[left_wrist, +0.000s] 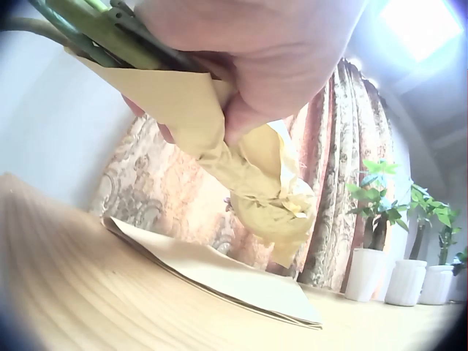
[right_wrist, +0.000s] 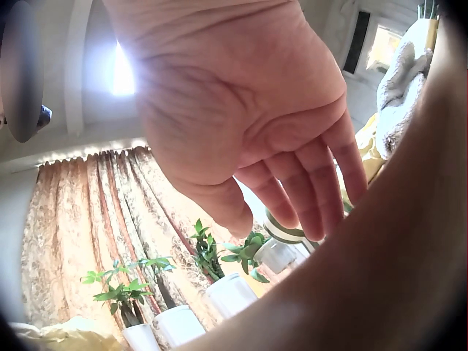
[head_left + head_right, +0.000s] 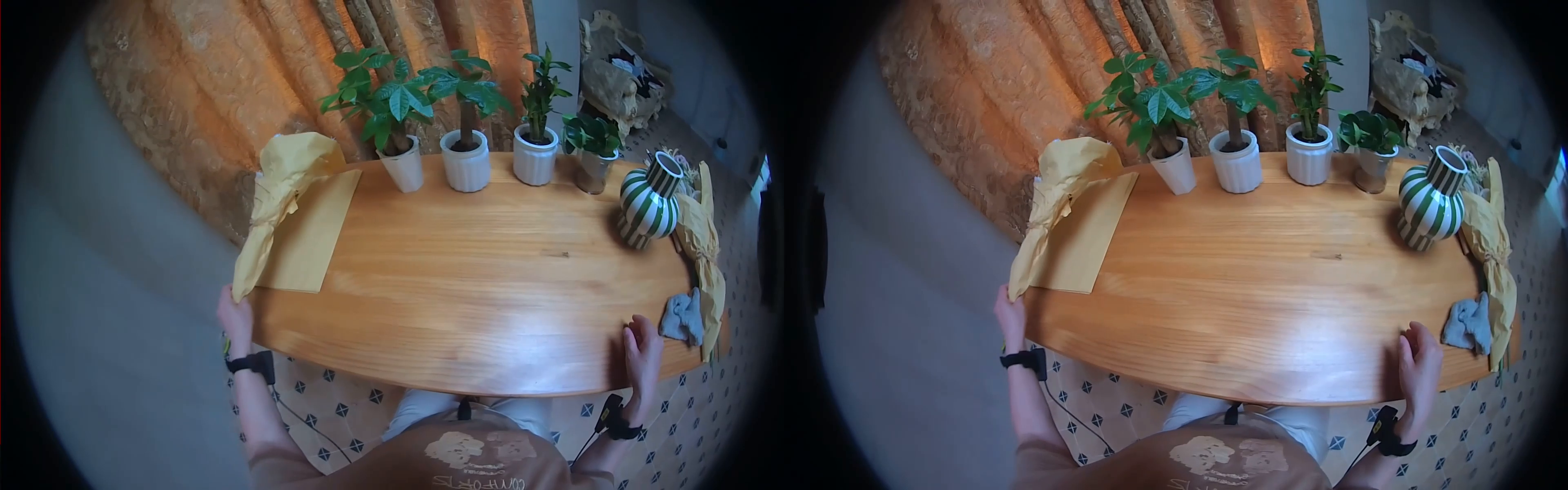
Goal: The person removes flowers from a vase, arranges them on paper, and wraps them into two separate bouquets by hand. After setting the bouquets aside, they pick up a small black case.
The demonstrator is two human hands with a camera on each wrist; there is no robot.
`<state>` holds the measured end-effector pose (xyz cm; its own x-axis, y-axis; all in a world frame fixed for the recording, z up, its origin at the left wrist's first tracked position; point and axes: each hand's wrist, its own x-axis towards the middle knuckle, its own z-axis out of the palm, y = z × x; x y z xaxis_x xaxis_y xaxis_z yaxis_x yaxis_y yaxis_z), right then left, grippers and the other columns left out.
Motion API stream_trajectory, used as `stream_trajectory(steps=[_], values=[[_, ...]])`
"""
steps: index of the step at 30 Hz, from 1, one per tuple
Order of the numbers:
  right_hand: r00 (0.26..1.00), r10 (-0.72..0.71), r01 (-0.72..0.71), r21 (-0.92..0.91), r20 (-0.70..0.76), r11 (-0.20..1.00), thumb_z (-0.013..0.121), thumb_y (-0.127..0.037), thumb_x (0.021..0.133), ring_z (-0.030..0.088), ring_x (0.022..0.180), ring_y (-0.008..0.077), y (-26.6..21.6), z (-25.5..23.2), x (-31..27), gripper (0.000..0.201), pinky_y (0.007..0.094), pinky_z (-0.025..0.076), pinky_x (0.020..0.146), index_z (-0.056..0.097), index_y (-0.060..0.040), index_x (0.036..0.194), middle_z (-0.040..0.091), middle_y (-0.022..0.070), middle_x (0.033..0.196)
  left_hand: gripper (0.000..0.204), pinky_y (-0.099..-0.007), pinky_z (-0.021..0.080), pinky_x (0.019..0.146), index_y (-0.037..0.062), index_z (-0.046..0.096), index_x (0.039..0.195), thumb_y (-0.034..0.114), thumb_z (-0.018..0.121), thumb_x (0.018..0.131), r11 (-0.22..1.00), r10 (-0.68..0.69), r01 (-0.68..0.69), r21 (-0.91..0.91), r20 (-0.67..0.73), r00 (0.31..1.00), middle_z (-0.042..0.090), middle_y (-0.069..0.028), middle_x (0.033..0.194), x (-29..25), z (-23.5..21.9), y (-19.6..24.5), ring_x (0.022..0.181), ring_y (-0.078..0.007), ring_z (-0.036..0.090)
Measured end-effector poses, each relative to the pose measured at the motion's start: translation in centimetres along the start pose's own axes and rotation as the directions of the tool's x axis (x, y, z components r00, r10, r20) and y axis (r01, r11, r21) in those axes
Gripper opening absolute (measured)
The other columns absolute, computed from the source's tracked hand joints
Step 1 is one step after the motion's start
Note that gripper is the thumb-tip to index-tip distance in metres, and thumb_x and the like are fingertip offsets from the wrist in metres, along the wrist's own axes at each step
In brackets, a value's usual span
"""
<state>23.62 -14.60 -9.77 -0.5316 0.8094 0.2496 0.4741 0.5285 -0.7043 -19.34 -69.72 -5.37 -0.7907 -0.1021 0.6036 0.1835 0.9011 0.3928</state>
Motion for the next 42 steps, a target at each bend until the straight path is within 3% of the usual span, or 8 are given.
stream_trajectory(steps=[8, 17, 21, 26, 28, 31, 35, 42], values=[[1.0, -0.003, 0.003, -0.031, -0.001, 1.0, 0.062, -0.008, 0.084, 0.066, 0.085, 0.0299, 0.5, -0.2, -0.4, 0.028, 0.0352, 0.051, 0.077, 0.059, 0.0039, 0.109, 0.066, 0.0187, 0.094, 0.031, -0.0463, 0.047, 0.081, 0.0008, 0.058, 0.106, 0.003, 0.064, 0.076, 0.999, 0.044, -0.043, -0.014, 0.078, 0.996, 0.063, -0.0262, 0.097, -1.3, 5.1, -0.8, 0.096, -0.0443, 0.06], [0.999, 0.036, -0.035, -0.084, 0.006, 0.996, 0.064, -0.009, 0.082, 0.064, 0.085, 0.0319, -1.0, -0.3, -0.2, 0.028, 0.0367, 0.05, 0.075, 0.06, 0.0016, 0.108, 0.065, 0.0185, 0.093, 0.056, -0.0409, 0.045, 0.095, 0.0036, 0.051, 0.127, 0.02, 0.071, 0.077, 0.986, -0.061, -0.037, 0.165, 0.556, 0.829, 0.059, -0.0238, 0.12, -0.9, 0.8, -1.3, 0.114, -0.0375, 0.055], [0.992, -0.111, 0.118, -0.167, 0.052, 0.979, 0.065, -0.016, 0.078, 0.06, 0.081, 0.0379, -1.4, -0.6, 0.1, 0.024, 0.042, 0.049, 0.07, 0.059, -0.0001, 0.095, 0.061, 0.0201, 0.086, 0.054, -0.0361, 0.042, 0.098, 0.0, 0.048, 0.132, 0.015, 0.066, 0.084, 0.96, 0.037, 0.139, -0.241, 0.606, 0.795, 0.057, -0.0172, 0.127, -0.7, 0.7, -4.4, 0.117, -0.0256, 0.053], [0.991, -0.137, 0.136, -0.256, 0.014, 0.957, 0.063, -0.017, 0.079, 0.062, 0.091, 0.0355, -2.8, -2.7, -0.4, 0.029, 0.0421, 0.05, 0.079, 0.061, -0.0008, 0.104, 0.064, 0.0193, 0.093, 0.04, -0.0355, 0.046, 0.086, 0.0026, 0.048, 0.131, 0.019, 0.053, 0.094, 0.606, 0.209, 0.431, -0.668, 0.657, 0.724, 0.06, -0.012, 0.111, -2.2, 0.7, -1.5, 0.099, -0.0188, 0.057], [0.994, -0.109, 0.1, -0.3, -0.012, 0.949, 0.064, -0.016, 0.079, 0.061, 0.091, 0.0352, -2.5, -5.1, 0.1, 0.029, 0.0423, 0.05, 0.08, 0.061, -0.0007, 0.104, 0.063, 0.0195, 0.094, 0.043, -0.0459, 0.044, 0.096, 0.0024, 0.048, 0.131, 0.028, 0.046, 0.097, 0.306, 0.235, 0.579, -0.755, 0.65, 0.723, 0.062, -0.0208, 0.114, -5.9, -3.3, 8.4, 0.112, -0.033, 0.055], [0.984, -0.157, 0.086, -0.532, -0.089, 0.843, 0.066, -0.018, 0.078, 0.06, 0.094, 0.0353, 0.8, -9.3, 3.4, 0.031, 0.0428, 0.05, 0.082, 0.06, 0.0006, 0.102, 0.062, 0.0198, 0.099, 0.043, -0.0462, 0.043, 0.097, -0.0005, 0.049, 0.13, 0.028, 0.045, 0.097, -0.412, 0.549, 0.717, -0.562, 0.475, 0.688, 0.062, -0.0181, 0.113, -7.2, -1.2, 11.4, 0.109, -0.0301, 0.056], [0.978, 0.125, -0.203, -0.646, -0.164, 0.736, 0.068, -0.033, 0.078, 0.051, 0.117, 0.036, 6.4, -15.2, 9.4, 0.054, 0.0411, 0.043, 0.099, 0.054, 0.0024, 0.116, 0.056, 0.0245, 0.119, 0.028, -0.0375, 0.043, 0.082, 0.0011, 0.056, 0.106, 0.025, 0.051, 0.093, -0.57, 0.52, 0.774, -0.277, 0.607, 0.601, 0.06, -0.0082, 0.093, -6.7, 4.1, 10.9, 0.087, -0.02, 0.054], [0.836, 0.536, -0.506, -0.208, 0.12, 0.837, 0.073, -0.033, 0.077, 0.059, 0.099, 0.0192, 18.6, -19.1, 13.3, 0.065, 0.032, 0.047, 0.087, 0.05, -0.0061, 0.131, 0.063, 0.009, 0.114, 0.015, -0.0325, 0.039, 0.073, 0.0049, 0.055, 0.096, 0.019, 0.052, 0.091, -0.572, 0.338, 0.725, -0.385, 0.694, 0.635, 0.054, -0.0037, 0.082, -7.5, 5.6, 14.6, 0.08, -0.0165, 0.05]])
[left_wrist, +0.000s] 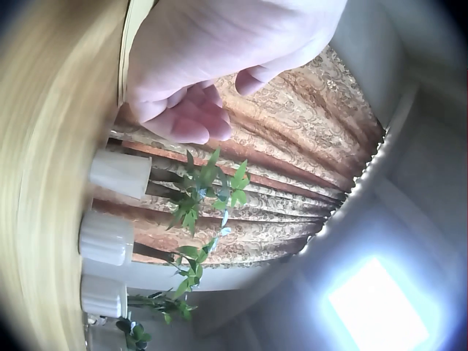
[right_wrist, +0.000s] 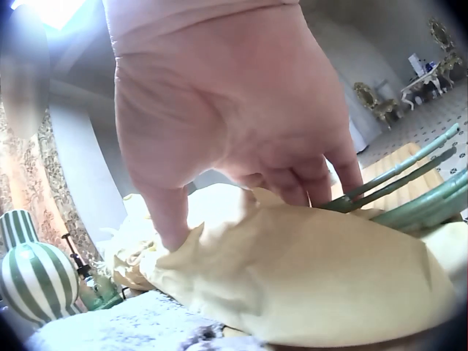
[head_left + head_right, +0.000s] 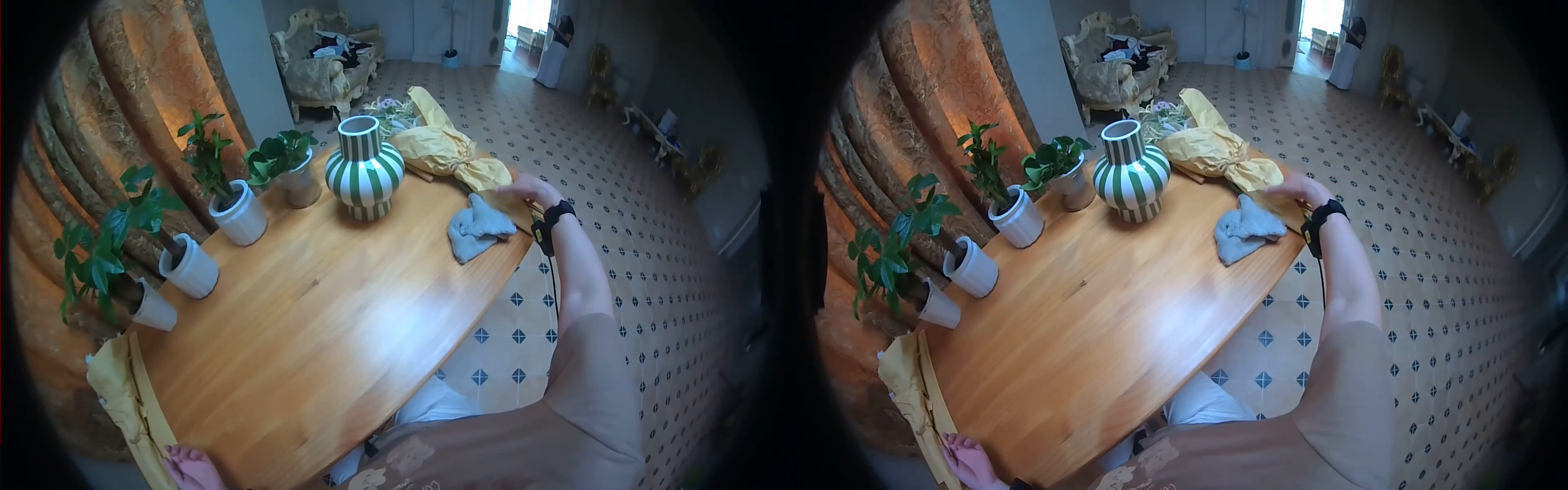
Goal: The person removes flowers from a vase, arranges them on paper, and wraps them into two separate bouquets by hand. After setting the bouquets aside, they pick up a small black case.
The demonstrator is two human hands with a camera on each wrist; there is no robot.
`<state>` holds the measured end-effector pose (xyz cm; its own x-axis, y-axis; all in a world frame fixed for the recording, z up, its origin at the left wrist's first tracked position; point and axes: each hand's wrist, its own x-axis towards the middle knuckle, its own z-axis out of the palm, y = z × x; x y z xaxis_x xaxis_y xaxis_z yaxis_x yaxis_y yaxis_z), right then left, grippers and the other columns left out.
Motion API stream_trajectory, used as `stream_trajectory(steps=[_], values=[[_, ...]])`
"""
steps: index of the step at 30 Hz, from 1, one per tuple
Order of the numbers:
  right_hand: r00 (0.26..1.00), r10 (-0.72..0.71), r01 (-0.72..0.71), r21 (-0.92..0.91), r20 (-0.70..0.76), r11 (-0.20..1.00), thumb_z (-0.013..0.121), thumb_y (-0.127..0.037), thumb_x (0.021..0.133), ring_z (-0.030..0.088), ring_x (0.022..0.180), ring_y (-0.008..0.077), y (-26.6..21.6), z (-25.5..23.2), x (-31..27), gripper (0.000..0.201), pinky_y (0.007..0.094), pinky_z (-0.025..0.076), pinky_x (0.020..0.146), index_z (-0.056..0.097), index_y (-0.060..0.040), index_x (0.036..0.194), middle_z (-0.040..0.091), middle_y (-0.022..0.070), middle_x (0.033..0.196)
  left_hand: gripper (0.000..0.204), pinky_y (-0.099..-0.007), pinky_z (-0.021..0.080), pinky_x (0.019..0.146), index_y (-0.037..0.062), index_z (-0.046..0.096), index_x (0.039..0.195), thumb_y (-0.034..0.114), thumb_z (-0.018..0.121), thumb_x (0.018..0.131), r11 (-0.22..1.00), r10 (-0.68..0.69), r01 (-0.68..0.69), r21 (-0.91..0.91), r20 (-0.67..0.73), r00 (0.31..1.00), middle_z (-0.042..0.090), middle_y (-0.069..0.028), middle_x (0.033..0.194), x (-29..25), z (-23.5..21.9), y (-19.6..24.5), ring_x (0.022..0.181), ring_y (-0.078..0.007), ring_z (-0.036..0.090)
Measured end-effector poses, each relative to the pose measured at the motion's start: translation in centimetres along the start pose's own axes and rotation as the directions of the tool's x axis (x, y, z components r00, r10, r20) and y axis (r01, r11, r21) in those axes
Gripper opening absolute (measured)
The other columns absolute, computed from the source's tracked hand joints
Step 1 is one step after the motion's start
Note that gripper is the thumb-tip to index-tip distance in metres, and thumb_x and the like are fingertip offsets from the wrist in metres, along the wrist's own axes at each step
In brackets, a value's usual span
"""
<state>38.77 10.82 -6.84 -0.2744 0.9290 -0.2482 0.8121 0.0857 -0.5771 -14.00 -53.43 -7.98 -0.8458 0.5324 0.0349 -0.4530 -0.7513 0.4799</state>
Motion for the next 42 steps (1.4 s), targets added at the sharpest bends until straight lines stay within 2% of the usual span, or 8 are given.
stream_trajectory(steps=[3, 5, 12, 19, 21, 33, 35, 42], values=[[0.995, 0.071, -0.065, -0.085, 0.075, 0.994, 0.075, -0.028, 0.076, 0.058, 0.101, 0.0162, -1.5, 0.2, -1.6, 0.064, 0.0288, 0.045, 0.089, 0.05, -0.0064, 0.13, 0.063, 0.0069, 0.114, 0.011, -0.0323, 0.039, 0.073, 0.0055, 0.055, 0.091, 0.016, 0.052, 0.09, 0.999, -0.038, 0.038, -0.001, 0.004, 0.999, 0.054, -0.0036, 0.08, 0.5, -0.4, -0.5, 0.078, -0.0161, 0.05], [0.99, -0.138, 0.136, 0.074, 0.02, 0.988, 0.073, -0.021, 0.075, 0.057, 0.102, 0.0152, -0.8, 0.7, -1.2, 0.057, 0.0274, 0.043, 0.091, 0.053, -0.0056, 0.127, 0.064, 0.0068, 0.113, 0.009, -0.0323, 0.04, 0.073, 0.0059, 0.055, 0.089, 0.014, 0.052, 0.09, 0.998, -0.054, 0.054, -0.019, 0.001, 0.999, 0.054, -0.0033, 0.079, 0.9, -1.3, -0.7, 0.076, -0.0159, 0.05], [0.971, -0.174, 0.192, 0.102, -0.164, 0.976, 0.064, -0.013, 0.073, 0.06, 0.104, 0.0204, -1.5, 0.4, -1.0, 0.052, 0.0297, 0.044, 0.092, 0.055, -0.0032, 0.123, 0.065, 0.0106, 0.114, 0.003, -0.0326, 0.041, 0.07, 0.0063, 0.054, 0.087, 0.009, 0.053, 0.088, 0.999, -0.035, 0.029, -0.044, -0.165, 0.986, 0.053, -0.003, 0.075, 1.2, -2.9, -1.6, 0.07, -0.0154, 0.051], [0.915, -0.249, 0.298, 0.115, -0.318, 0.948, 0.061, -0.01, 0.078, 0.061, 0.102, 0.0213, -4.0, -0.4, -2.7, 0.042, 0.0308, 0.045, 0.091, 0.057, -0.0021, 0.119, 0.066, 0.0122, 0.109, 0.007, -0.0333, 0.041, 0.073, 0.0044, 0.055, 0.093, 0.009, 0.054, 0.088, 0.997, -0.077, 0.075, -0.023, -0.072, 0.994, 0.057, -0.0051, 0.078, 1.9, -5.0, -1.3, 0.073, -0.0164, 0.053], [0.889, -0.285, 0.344, 0.112, -0.358, 0.932, 0.06, -0.009, 0.079, 0.061, 0.102, 0.0215, -4.5, -0.4, -2.6, 0.041, 0.0311, 0.045, 0.091, 0.057, -0.0018, 0.119, 0.066, 0.0128, 0.108, 0.028, -0.0302, 0.046, 0.074, 0.0048, 0.052, 0.122, 0.015, 0.05, 0.096, 0.998, -0.058, 0.054, 0.042, 0.088, 0.994, 0.059, -0.0044, 0.101, 3.3, -10.3, 0.3, 0.083, -0.0118, 0.056], [0.651, -0.224, 0.311, -0.015, -0.725, 0.95, 0.057, -0.013, 0.08, 0.06, 0.104, 0.0365, -10.6, 1.4, -11.7, 0.04, 0.0396, 0.047, 0.087, 0.054, -0.0038, 0.119, 0.063, 0.0235, 0.107, 0.032, -0.0312, 0.046, 0.075, 0.0057, 0.049, 0.126, 0.018, 0.047, 0.097, 0.989, -0.144, 0.145, 0.009, 0.201, 0.969, 0.058, -0.0061, 0.102, 2.7, -7.3, -1.2, 0.086, -0.0153, 0.056], [0.48, -0.385, 0.535, -0.085, -0.788, 0.841, 0.055, -0.008, 0.082, 0.063, 0.102, 0.0297, -10.7, 2.0, -13.8, 0.04, 0.0359, 0.047, 0.086, 0.053, -0.002, 0.121, 0.065, 0.0207, 0.105, 0.027, -0.031, 0.045, 0.072, 0.0056, 0.052, 0.121, 0.019, 0.044, 0.098, 0.992, -0.126, 0.124, 0.025, 0.14, 0.982, 0.058, -0.005, 0.1, 1.7, -4.5, -1.7, 0.083, -0.0155, 0.055], [0.602, -0.419, 0.699, 0.196, -0.679, 0.687, 0.048, 0.0, 0.084, 0.055, 0.103, 0.0154, -13.9, 5.3, -25.1, 0.044, 0.0283, 0.043, 0.091, 0.047, 0.0027, 0.128, 0.059, 0.0093, 0.113, 0.027, -0.035, 0.048, 0.072, 0.0018, 0.047, 0.119, 0.019, 0.042, 0.098, 0.949, -0.268, 0.222, 0.226, 0.198, 0.943, 0.054, -0.0097, 0.099, -2.7, 6.5, -5.4, 0.081, -0.0183, 0.054]])
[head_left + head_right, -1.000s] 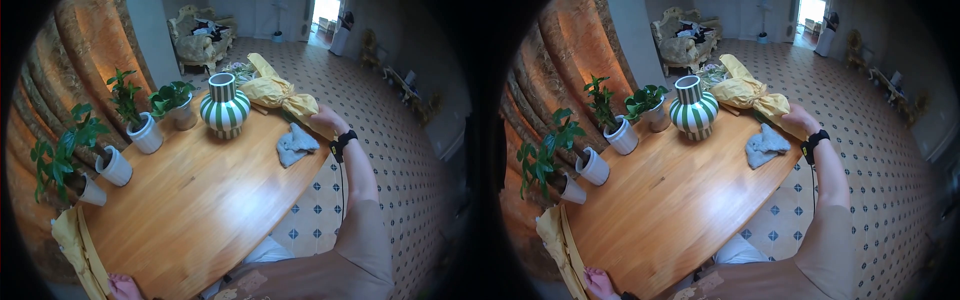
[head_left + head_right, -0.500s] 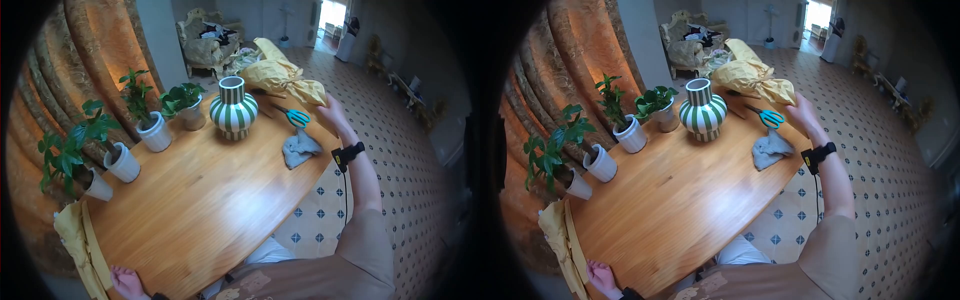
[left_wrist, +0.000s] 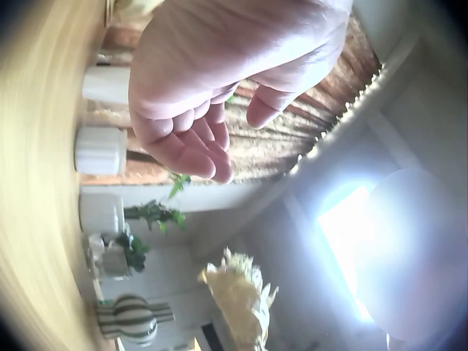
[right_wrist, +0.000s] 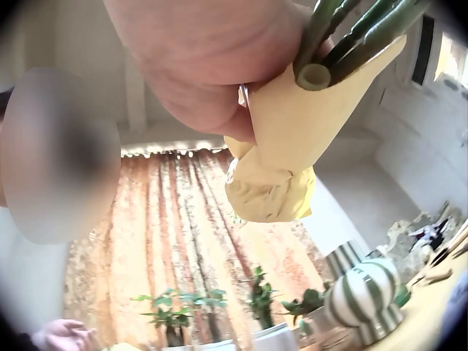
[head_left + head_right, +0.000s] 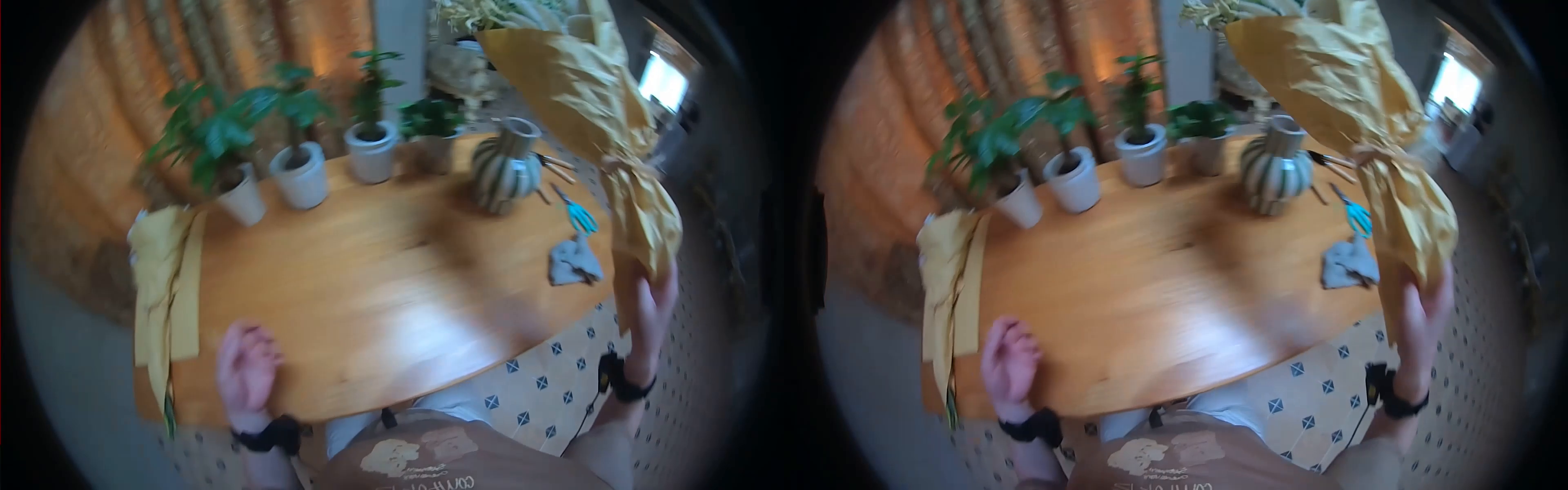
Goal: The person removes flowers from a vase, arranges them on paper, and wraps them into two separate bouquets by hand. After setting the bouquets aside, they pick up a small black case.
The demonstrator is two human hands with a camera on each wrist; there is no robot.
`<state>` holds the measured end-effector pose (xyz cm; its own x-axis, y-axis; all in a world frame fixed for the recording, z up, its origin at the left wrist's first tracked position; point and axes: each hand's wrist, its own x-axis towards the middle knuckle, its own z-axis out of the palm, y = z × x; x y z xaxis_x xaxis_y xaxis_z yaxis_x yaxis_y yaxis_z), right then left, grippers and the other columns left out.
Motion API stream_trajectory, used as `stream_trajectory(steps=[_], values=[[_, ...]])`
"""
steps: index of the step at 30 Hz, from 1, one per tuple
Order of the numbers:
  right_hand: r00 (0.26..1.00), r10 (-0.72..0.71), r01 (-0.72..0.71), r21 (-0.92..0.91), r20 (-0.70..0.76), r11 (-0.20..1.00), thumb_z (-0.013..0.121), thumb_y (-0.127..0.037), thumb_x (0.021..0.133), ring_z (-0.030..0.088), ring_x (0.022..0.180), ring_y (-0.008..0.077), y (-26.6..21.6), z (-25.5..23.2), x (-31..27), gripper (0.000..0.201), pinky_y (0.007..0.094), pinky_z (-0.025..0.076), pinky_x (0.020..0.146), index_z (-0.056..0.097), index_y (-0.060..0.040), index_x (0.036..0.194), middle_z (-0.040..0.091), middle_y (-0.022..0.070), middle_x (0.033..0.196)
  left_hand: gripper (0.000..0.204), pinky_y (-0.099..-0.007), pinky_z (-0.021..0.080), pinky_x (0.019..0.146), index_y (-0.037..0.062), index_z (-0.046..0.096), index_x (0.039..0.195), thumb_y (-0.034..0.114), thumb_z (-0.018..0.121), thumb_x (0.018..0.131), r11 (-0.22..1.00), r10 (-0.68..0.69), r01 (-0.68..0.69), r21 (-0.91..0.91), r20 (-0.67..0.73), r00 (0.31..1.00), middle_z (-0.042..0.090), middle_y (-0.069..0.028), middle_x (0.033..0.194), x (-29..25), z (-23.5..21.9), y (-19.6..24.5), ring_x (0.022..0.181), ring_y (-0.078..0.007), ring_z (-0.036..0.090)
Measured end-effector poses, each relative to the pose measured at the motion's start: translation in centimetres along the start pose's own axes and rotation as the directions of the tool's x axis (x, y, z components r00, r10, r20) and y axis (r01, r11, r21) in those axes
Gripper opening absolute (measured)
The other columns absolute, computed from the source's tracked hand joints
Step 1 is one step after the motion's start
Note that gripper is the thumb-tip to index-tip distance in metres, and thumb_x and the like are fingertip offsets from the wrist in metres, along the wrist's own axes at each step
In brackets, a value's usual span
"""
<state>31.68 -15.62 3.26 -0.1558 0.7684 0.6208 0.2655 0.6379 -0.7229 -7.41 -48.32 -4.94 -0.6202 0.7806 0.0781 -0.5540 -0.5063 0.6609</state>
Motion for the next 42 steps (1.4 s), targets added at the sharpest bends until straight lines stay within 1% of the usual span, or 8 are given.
stream_trajectory(steps=[6, 11, 15, 18, 20, 27, 37, 42], values=[[0.946, -0.013, -0.101, 0.332, 0.324, 0.938, 0.048, 0.006, 0.081, 0.055, 0.106, 0.0163, -6.3, 5.8, -4.5, 0.055, 0.0299, 0.043, 0.093, 0.038, 0.0019, 0.135, 0.056, 0.0103, 0.12, 0.062, -0.0384, 0.047, 0.091, -0.0031, 0.024, 0.142, 0.025, 0.052, 0.095, 0.895, -0.212, 0.028, 0.446, 0.37, 0.905, 0.044, -0.0252, 0.134, 0.6, 8.8, -1.4, 0.113, -0.0318, 0.056], [0.687, -0.496, 0.264, 0.455, 0.531, 0.851, 0.057, 0.003, 0.077, 0.062, 0.095, 0.0313, -11.5, 15.7, -6.3, 0.05, 0.036, 0.049, 0.081, 0.045, 0.0036, 0.125, 0.06, 0.0169, 0.106, 0.066, -0.0434, 0.035, 0.107, 0.0023, 0.015, 0.147, 0.023, 0.052, 0.095, 0.875, 0.091, -0.266, 0.404, 0.402, 0.911, 0.033, -0.0168, 0.145, -0.7, 10.5, -1.4, 0.131, -0.0289, 0.039], [0.566, -0.603, 0.265, 0.569, 0.562, 0.778, 0.061, 0.0, 0.075, 0.055, 0.079, 0.0403, -16.5, 23.1, -10.2, 0.03, 0.0463, 0.046, 0.068, 0.049, 0.001, 0.102, 0.053, 0.0194, 0.086, 0.06, -0.0444, 0.035, 0.108, 0.0011, 0.025, 0.143, 0.018, 0.055, 0.094, 0.89, 0.374, -0.376, 0.259, 0.058, 0.926, 0.042, -0.0149, 0.139, -2.0, 9.2, 0.5, 0.13, -0.0288, 0.042], [0.495, -0.621, 0.222, 0.602, 0.608, 0.767, 0.06, -0.002, 0.076, 0.055, 0.086, 0.0404, -18.6, 27.6, -14.1, 0.028, 0.0478, 0.044, 0.073, 0.046, -0.0003, 0.101, 0.053, 0.0208, 0.088, 0.05, -0.0421, 0.039, 0.105, -0.0001, 0.032, 0.138, 0.013, 0.053, 0.094, 0.834, 0.524, -0.448, 0.323, -0.206, 0.826, 0.049, -0.0157, 0.132, -2.8, 5.0, 2.8, 0.123, -0.0277, 0.049], [0.291, -0.619, 0.124, 0.613, 0.73, 0.781, 0.06, -0.008, 0.08, 0.053, 0.096, 0.0405, -19.7, 29.5, -15.2, 0.04, 0.0471, 0.043, 0.081, 0.043, 0.0004, 0.115, 0.052, 0.0235, 0.099, 0.045, -0.0405, 0.044, 0.101, -0.0003, 0.037, 0.134, 0.008, 0.053, 0.093, 0.766, 0.568, -0.399, 0.505, -0.239, 0.787, 0.052, -0.0164, 0.128, -3.5, 1.1, 5.5, 0.116, -0.0259, 0.054], [-0.004, -0.628, 0.005, 0.628, 0.778, 0.778, 0.06, -0.02, 0.088, 0.056, 0.109, 0.0366, -18.0, 28.6, -12.7, 0.063, 0.0424, 0.046, 0.094, 0.029, -0.0031, 0.14, 0.045, 0.0245, 0.129, 0.049, -0.0402, 0.051, 0.094, -0.0026, 0.043, 0.129, 0.0, 0.061, 0.084, 0.857, 0.189, -0.015, 0.515, -0.286, 0.939, 0.057, -0.0148, 0.118, -6.3, -6.1, 18.9, 0.106, -0.0274, 0.061], [-0.021, -0.378, 0.059, 0.379, 0.926, 0.924, 0.059, -0.022, 0.089, 0.059, 0.105, 0.0357, -12.3, 24.7, -8.4, 0.054, 0.0417, 0.048, 0.09, 0.037, -0.0011, 0.134, 0.052, 0.0249, 0.126, 0.056, -0.038, 0.053, 0.092, 0.0025, 0.043, 0.132, -0.004, 0.064, 0.08, 0.823, 0.01, 0.21, 0.528, -0.384, 0.923, 0.059, -0.0108, 0.119, -1.6, -12.3, 20.3, 0.104, -0.0245, 0.063], [0.069, -0.334, 0.046, 0.332, 0.94, 0.942, 0.062, -0.018, 0.086, 0.065, 0.088, 0.0292, -10.4, 23.2, -7.3, 0.052, 0.0373, 0.052, 0.079, 0.042, -0.0007, 0.131, 0.06, 0.02, 0.111, 0.053, -0.0379, 0.052, 0.092, 0.0024, 0.046, 0.131, -0.004, 0.063, 0.081, 0.794, -0.022, 0.249, 0.555, -0.383, 0.923, 0.06, -0.0104, 0.117, -0.3, -14.9, 20.3, 0.103, -0.0248, 0.063]])
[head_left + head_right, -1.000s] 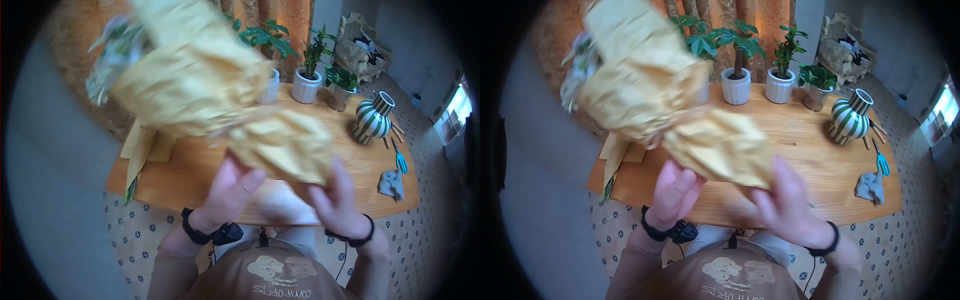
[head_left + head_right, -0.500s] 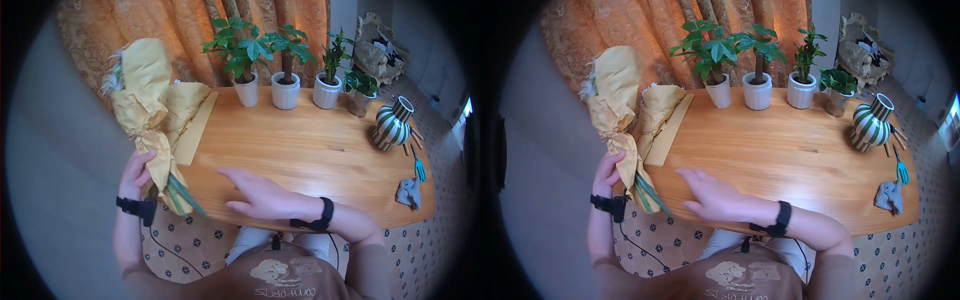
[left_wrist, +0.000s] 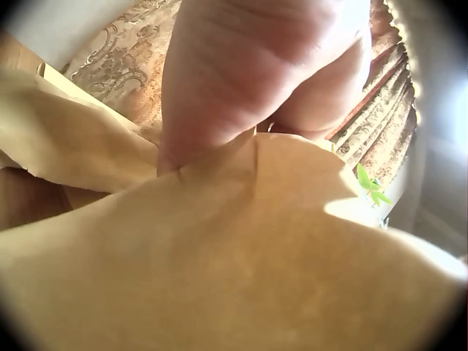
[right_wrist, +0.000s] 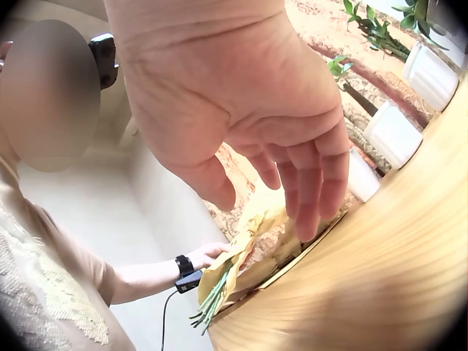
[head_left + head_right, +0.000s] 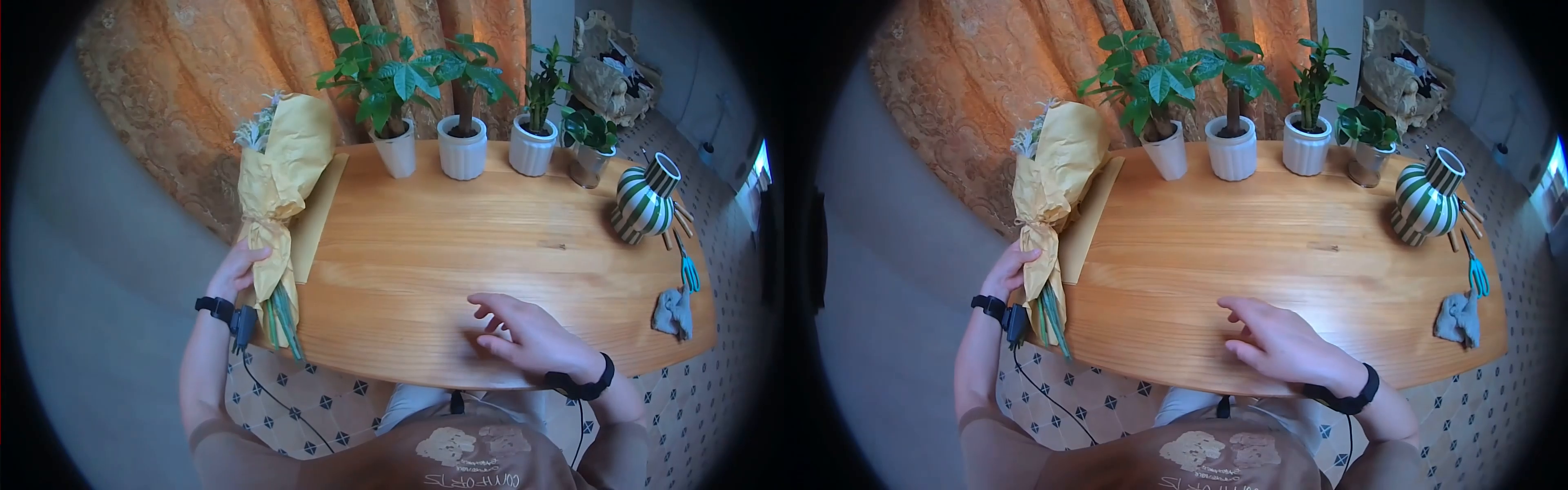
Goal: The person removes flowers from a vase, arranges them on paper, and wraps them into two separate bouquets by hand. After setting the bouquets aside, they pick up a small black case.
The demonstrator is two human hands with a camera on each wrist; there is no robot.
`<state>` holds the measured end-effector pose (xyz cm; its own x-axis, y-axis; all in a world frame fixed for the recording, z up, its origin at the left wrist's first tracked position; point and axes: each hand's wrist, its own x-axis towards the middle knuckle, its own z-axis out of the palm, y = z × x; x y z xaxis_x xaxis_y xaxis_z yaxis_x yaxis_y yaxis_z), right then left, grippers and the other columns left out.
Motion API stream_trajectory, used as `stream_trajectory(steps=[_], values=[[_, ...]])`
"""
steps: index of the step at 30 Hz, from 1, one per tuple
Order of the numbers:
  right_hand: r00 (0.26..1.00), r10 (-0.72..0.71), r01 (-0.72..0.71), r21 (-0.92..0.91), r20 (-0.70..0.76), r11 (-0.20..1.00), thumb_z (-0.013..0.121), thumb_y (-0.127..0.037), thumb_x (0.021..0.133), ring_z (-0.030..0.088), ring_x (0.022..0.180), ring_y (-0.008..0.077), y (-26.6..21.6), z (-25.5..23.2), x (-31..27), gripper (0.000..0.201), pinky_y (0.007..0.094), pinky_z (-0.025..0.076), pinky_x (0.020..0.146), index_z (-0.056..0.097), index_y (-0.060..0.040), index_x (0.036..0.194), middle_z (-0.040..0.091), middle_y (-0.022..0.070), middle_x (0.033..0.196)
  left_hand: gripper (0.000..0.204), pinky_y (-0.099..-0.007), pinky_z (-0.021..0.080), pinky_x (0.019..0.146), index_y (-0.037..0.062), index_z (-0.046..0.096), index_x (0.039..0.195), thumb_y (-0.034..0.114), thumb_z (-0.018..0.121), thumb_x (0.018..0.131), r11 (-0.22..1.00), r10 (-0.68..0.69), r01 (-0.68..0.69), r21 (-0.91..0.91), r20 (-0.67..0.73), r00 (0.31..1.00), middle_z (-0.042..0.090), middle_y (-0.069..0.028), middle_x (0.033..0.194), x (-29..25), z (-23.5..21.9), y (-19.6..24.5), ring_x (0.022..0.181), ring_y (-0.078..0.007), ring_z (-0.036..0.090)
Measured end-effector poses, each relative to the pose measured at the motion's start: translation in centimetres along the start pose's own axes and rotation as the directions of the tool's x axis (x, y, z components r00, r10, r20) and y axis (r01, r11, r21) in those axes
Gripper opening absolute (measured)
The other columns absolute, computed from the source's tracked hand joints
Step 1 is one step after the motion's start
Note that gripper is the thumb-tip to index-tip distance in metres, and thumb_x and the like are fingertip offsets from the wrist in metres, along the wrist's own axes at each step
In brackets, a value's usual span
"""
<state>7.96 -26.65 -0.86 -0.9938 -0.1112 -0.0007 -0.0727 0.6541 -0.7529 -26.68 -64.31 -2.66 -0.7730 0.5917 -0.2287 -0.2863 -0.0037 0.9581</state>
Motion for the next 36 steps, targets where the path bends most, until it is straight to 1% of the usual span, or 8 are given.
stream_trajectory(steps=[13, 16, 18, 22, 25, 27, 31, 36], values=[[0.998, 0.025, -0.025, 0.01, -0.057, 1.0, 0.061, -0.017, 0.087, 0.066, 0.087, 0.0274, 0.9, -1.4, -2.9, 0.045, 0.0357, 0.053, 0.078, 0.047, -0.0014, 0.127, 0.062, 0.0176, 0.106, 0.054, -0.0377, 0.048, 0.098, 0.0034, 0.047, 0.131, -0.001, 0.066, 0.081, 0.926, -0.375, 0.363, 0.105, 0.158, 0.913, 0.06, -0.0103, 0.121, 5.3, -5.4, -0.8, 0.11, -0.0243, 0.06], [0.991, 0.087, -0.082, 0.05, -0.102, 0.995, 0.066, -0.013, 0.083, 0.065, 0.088, 0.0241, 0.6, -1.6, -3.6, 0.044, 0.0344, 0.051, 0.08, 0.052, 0.0, 0.123, 0.063, 0.0147, 0.103, 0.05, -0.0298, 0.058, 0.069, 0.0075, 0.049, 0.129, 0.002, 0.066, 0.082, 0.895, -0.394, 0.379, 0.236, 0.015, 0.919, 0.064, -0.0064, 0.107, 4.6, -2.8, -0.3, 0.081, -0.0171, 0.067], [0.993, 0.055, -0.049, 0.056, -0.107, 0.997, 0.063, -0.015, 0.086, 0.067, 0.088, 0.0268, 1.0, -1.9, -3.9, 0.043, 0.0352, 0.052, 0.079, 0.05, -0.0008, 0.124, 0.063, 0.0168, 0.105, 0.046, -0.0222, 0.041, 0.035, 0.0112, 0.05, 0.125, 0.005, 0.065, 0.083, 0.743, -0.387, 0.39, 0.544, -0.125, 0.913, 0.063, -0.0008, 0.089, 4.4, -2.2, 0.5, 0.044, -0.0079, 0.052], [0.991, 0.071, -0.065, 0.062, -0.116, 0.996, 0.063, -0.014, 0.085, 0.067, 0.088, 0.0262, 1.3, -2.0, -4.1, 0.042, 0.0351, 0.052, 0.079, 0.051, -0.001, 0.123, 0.063, 0.0161, 0.104, 0.042, -0.0206, 0.012, 0.025, 0.013, 0.05, 0.122, 0.007, 0.064, 0.083, 0.7, -0.351, 0.413, 0.583, -0.222, 0.91, 0.058, 0.0034, 0.077, 3.3, -0.5, 0.5, 0.029, -0.0016, 0.026], [0.99, 0.066, -0.058, 0.063, -0.126, 0.996, 0.064, -0.014, 0.084, 0.066, 0.087, 0.0256, 1.5, -2.0, -4.4, 0.043, 0.035, 0.052, 0.079, 0.052, -0.0014, 0.123, 0.063, 0.0157, 0.103, 0.043, -0.0249, 0.037, 0.034, 0.012, 0.05, 0.123, 0.008, 0.065, 0.083, 0.714, -0.337, 0.364, 0.598, -0.162, 0.928, 0.061, -0.0009, 0.083, 4.2, -3.3, -1.3, 0.042, -0.0087, 0.048], [0.99, 0.068, -0.062, 0.049, -0.127, 0.997, 0.063, -0.014, 0.085, 0.066, 0.087, 0.0257, 1.6, -2.0, -4.7, 0.042, 0.0348, 0.052, 0.078, 0.052, -0.0017, 0.123, 0.064, 0.0153, 0.103, 0.044, -0.0328, 0.052, 0.065, 0.0065, 0.05, 0.121, 0.013, 0.067, 0.081, 0.547, -0.08, 0.096, 0.832, -0.063, 0.995, 0.064, -0.0097, 0.093, 4.0, -2.6, -1.7, 0.075, -0.0207, 0.064], [0.991, 0.092, -0.091, 0.022, -0.1, 0.996, 0.064, -0.016, 0.085, 0.066, 0.087, 0.0259, 2.4, -2.3, -6.3, 0.041, 0.0344, 0.052, 0.078, 0.053, -0.0018, 0.121, 0.064, 0.0149, 0.101, 0.052, -0.0385, 0.045, 0.092, -0.0002, 0.048, 0.122, 0.015, 0.069, 0.078, 0.067, -0.031, 0.2, 0.978, -0.198, 0.98, 0.062, -0.0182, 0.108, 0.5, 6.6, 2.8, 0.106, -0.0326, 0.058], [0.974, 0.211, -0.203, 0.089, -0.088, 0.975, 0.065, -0.017, 0.084, 0.067, 0.089, 0.0231, 3.4, -1.9, -9.8, 0.037, 0.0316, 0.052, 0.077, 0.057, -0.0018, 0.117, 0.067, 0.0127, 0.098, 0.054, -0.0444, 0.045, 0.092, -0.0023, 0.046, 0.123, 0.022, 0.063, 0.078, -0.325, 0.392, -0.006, 0.946, 0.14, 0.909, 0.055, -0.0215, 0.12, -0.5, 8.7, 0.9, 0.111, -0.0381, 0.053]])
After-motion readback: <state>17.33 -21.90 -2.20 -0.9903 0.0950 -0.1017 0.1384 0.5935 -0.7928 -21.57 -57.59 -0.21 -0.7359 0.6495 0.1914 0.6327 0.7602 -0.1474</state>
